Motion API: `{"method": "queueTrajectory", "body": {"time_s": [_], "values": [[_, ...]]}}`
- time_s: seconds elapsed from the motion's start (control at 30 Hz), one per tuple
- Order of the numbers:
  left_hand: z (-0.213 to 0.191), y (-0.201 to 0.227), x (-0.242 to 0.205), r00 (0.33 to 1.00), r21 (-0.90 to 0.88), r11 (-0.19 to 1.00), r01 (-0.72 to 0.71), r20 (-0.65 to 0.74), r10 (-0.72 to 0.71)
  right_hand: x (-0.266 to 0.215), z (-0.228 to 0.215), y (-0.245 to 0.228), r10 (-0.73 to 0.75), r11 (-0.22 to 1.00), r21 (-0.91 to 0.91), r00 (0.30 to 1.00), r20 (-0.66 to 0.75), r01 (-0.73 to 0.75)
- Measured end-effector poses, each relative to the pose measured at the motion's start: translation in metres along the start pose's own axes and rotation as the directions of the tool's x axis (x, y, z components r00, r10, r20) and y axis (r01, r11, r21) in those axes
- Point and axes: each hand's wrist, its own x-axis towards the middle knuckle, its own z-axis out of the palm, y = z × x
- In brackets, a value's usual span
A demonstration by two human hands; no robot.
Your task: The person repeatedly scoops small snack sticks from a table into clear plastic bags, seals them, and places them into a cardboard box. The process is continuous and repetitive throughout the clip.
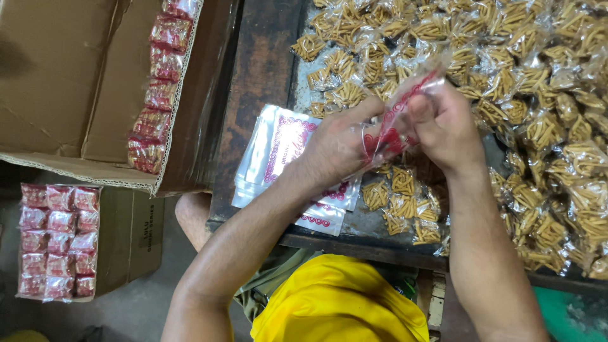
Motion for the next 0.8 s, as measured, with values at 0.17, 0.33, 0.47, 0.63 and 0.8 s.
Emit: {"method": "queueTrajectory", "body": {"time_s": [0.17,0.33,0.47,0.63,0.8], "values": [[-0.026,0.012,0.012,0.988,-0.069,0.997,0.030,0.155,-0.019,-0.004,-0.009,0.019,0.002,0.992,0.128,0.999,-0.039,0.003],[-0.048,0.022,0.020,0.983,-0.134,0.977,0.164,0.104,-0.151,-0.005,-0.015,0.003,0.094,0.942,0.297,0.973,0.209,-0.155],[-0.006,-0.015,-0.001,0.988,-0.039,0.999,-0.020,-0.153,0.013,-0.002,-0.009,0.016,0.025,0.975,0.211,0.981,0.192,-0.066],[-0.011,-0.013,0.007,0.991,-0.070,0.996,0.062,-0.116,-0.070,0.000,0.005,0.019,-0.054,0.992,0.119,0.998,0.025,0.051],[-0.015,0.000,0.016,0.989,0.058,0.987,0.150,-0.021,-0.149,0.004,0.007,0.035,-0.134,0.988,0.069,0.991,-0.023,0.135]]}}
